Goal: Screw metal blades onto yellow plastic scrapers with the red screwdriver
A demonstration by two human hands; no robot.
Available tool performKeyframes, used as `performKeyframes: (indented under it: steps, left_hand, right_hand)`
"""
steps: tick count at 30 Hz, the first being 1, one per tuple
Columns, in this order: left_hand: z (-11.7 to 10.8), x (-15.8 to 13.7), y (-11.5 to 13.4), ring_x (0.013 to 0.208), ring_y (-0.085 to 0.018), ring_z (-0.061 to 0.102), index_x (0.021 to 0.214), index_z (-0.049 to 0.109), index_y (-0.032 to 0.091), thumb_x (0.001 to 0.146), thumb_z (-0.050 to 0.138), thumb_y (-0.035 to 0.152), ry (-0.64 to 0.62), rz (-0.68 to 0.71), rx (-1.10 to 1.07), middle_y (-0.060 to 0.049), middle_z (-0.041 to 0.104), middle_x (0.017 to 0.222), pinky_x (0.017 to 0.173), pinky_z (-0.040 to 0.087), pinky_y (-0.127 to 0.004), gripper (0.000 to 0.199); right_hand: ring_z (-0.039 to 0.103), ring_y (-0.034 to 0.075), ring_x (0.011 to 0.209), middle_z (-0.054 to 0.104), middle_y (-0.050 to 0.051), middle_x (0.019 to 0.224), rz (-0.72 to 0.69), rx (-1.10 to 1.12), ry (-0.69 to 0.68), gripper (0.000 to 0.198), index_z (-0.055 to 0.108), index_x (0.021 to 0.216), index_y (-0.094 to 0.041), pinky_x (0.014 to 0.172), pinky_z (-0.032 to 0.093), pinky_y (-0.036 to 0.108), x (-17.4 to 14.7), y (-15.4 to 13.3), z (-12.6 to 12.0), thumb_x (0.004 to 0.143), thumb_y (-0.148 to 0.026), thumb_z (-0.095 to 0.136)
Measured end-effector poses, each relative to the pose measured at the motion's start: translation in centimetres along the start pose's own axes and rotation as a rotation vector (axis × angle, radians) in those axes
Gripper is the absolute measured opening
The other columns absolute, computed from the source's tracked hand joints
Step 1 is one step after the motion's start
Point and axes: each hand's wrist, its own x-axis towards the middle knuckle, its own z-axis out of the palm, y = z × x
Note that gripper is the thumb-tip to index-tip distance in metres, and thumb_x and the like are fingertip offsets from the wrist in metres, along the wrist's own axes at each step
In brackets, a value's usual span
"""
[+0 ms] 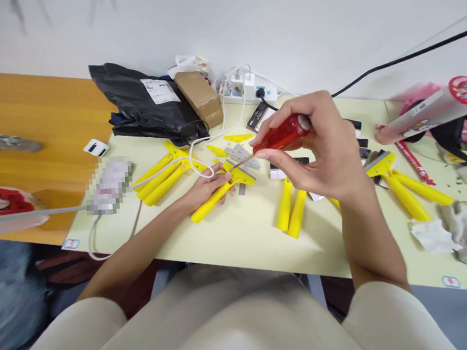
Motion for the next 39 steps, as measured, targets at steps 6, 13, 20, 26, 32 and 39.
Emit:
performKeyframes:
  steps: [6, 13, 20, 26, 32, 39]
  left_hand:
    - [0.3, 0.0, 0.2, 0.048, -0.012, 0.063, 0.1, 0.045, 0.022, 0.101, 0.069, 0.047, 0.011, 0.004, 0.051, -0.003, 0.075, 0.078, 0.041, 0.05, -0.022, 0.034]
    - [0.4, 0.3, -0.3, 0.054, -0.014, 0.066, 0.103, 0.047, 0.022, 0.099, 0.071, 0.049, 0.11, 0.034, 0.041, -0.003, 0.074, 0.079, 0.042, 0.053, -0.023, 0.037]
    - [0.3, 0.3, -0.8, 0.049, -0.012, 0.063, 0.102, 0.044, 0.023, 0.098, 0.071, 0.052, 0.091, 0.065, 0.012, -0.001, 0.075, 0.08, 0.043, 0.052, -0.022, 0.04]
    - [0.4, 0.4, -0.8, 0.048, -0.012, 0.063, 0.105, 0.043, 0.024, 0.095, 0.074, 0.052, 0.116, 0.082, -0.002, -0.001, 0.075, 0.08, 0.043, 0.051, -0.023, 0.044]
    - [0.8, 0.0, -0.3, 0.051, -0.012, 0.063, 0.103, 0.042, 0.024, 0.09, 0.081, 0.048, 0.113, 0.072, -0.009, 0.001, 0.074, 0.081, 0.044, 0.051, -0.023, 0.048]
    - [0.8, 0.2, -0.6, 0.06, -0.014, 0.067, 0.107, 0.043, 0.024, 0.089, 0.08, 0.049, 0.159, 0.076, 0.006, 0.0, 0.074, 0.084, 0.044, 0.053, -0.022, 0.048]
  right_hand:
    - [0.08, 0.026, 0.081, 0.079, 0.001, 0.098, -0.079, -0.119, -0.046, 0.05, 0.072, 0.118, -0.032, 0.066, 0.071, 0.038, 0.5, -0.3, 0.9, 0.075, -0.031, 0.097]
    - [0.058, 0.031, 0.143, 0.05, 0.003, 0.157, -0.056, -0.016, -0.19, 0.068, 0.048, 0.157, -0.046, 0.104, 0.067, 0.051, 0.6, -1.2, 1.4, 0.097, -0.019, 0.066]
    - [0.07, 0.032, 0.11, 0.072, 0.008, 0.123, -0.159, -0.353, -0.154, 0.062, 0.058, 0.149, -0.036, 0.085, 0.07, 0.05, 1.4, -2.6, 1.8, 0.092, -0.031, 0.082]
    - [0.073, 0.027, 0.11, 0.07, 0.003, 0.127, -0.098, -0.167, -0.255, 0.05, 0.053, 0.147, -0.041, 0.092, 0.069, 0.047, 1.7, -3.3, 2.4, 0.101, -0.029, 0.07]
    - [0.071, 0.025, 0.11, 0.061, 0.008, 0.14, -0.071, -0.158, -0.226, 0.042, 0.05, 0.143, -0.035, 0.089, 0.07, 0.047, 1.5, -2.8, 2.8, 0.104, -0.031, 0.065]
    - [0.071, 0.029, 0.109, 0.071, 0.008, 0.121, -0.019, -0.207, -0.215, 0.036, 0.063, 0.133, -0.035, 0.095, 0.068, 0.052, 1.2, -2.2, 2.4, 0.098, -0.038, 0.074]
